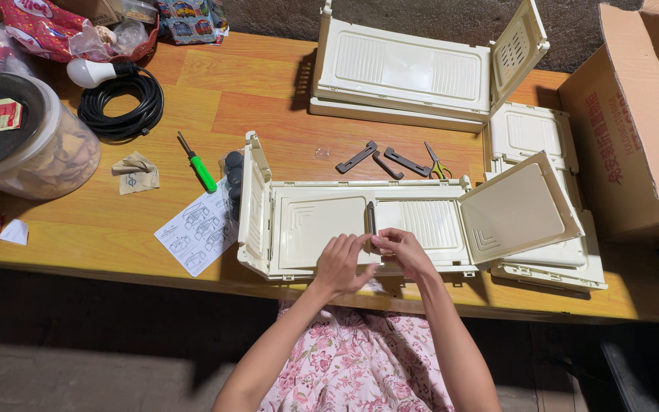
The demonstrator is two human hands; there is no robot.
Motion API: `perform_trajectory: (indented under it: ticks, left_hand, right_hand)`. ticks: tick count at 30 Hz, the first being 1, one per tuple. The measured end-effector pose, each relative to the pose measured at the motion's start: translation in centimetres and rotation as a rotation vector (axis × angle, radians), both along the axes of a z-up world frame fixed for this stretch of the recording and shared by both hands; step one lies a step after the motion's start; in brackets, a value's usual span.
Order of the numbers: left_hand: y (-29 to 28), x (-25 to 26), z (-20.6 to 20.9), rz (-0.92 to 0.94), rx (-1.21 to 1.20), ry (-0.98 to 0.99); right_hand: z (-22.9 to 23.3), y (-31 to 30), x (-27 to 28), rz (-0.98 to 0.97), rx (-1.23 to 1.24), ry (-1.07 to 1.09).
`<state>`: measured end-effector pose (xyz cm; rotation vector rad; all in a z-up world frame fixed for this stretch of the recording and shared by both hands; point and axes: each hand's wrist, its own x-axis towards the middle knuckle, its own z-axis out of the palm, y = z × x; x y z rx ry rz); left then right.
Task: The person assembles a beige plastic storage cabinet by attaching two handles to a door panel, then connecting side panels and a base to form the main body. The person aligns and snaps the plastic components together by hand, then closes the door to test the fit.
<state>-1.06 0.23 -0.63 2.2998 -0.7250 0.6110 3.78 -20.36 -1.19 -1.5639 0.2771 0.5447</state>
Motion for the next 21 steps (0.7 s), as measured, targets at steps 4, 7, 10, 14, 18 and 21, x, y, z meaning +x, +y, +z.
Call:
perform_trajectory:
  ticks: [4, 7, 10, 14, 18, 21]
  left_hand:
    - [-0.3, 0.1, -0.8, 0.026, -0.005, -0.077]
    - [-0.2, 0.2, -1.9, -0.003, 0.042, -0.167]
    - [-0.2, 0.6, -2.7, -0.029, 0.053, -0.188]
    - [-0.4, 0.8, -3.5, -0.041, 0.052, -0.192]
    - [-0.4, 1.0, -3.5, -0.042, 0.057, -0.181]
    - [-0.3, 0.9, -3.5, -0.036, 0.054, -0.203]
  right_hand:
    - [0.3, -0.1, 0.5, 0.025, 0.048, 0.034]
    - [0.1, -0.2, 0.6, 0.037, 0.069, 0.014]
    - [0.0, -0.2, 0.7, 0.055, 0.059, 0.002]
    - [0.2, -0.3, 0.5, 0.07, 0.025, -0.04]
    - [0.3, 0.0, 0.7, 0.058, -0.007, -0.045]
    - [-0.1, 0.1, 0.8, 0.044, -0.04, -0.055]
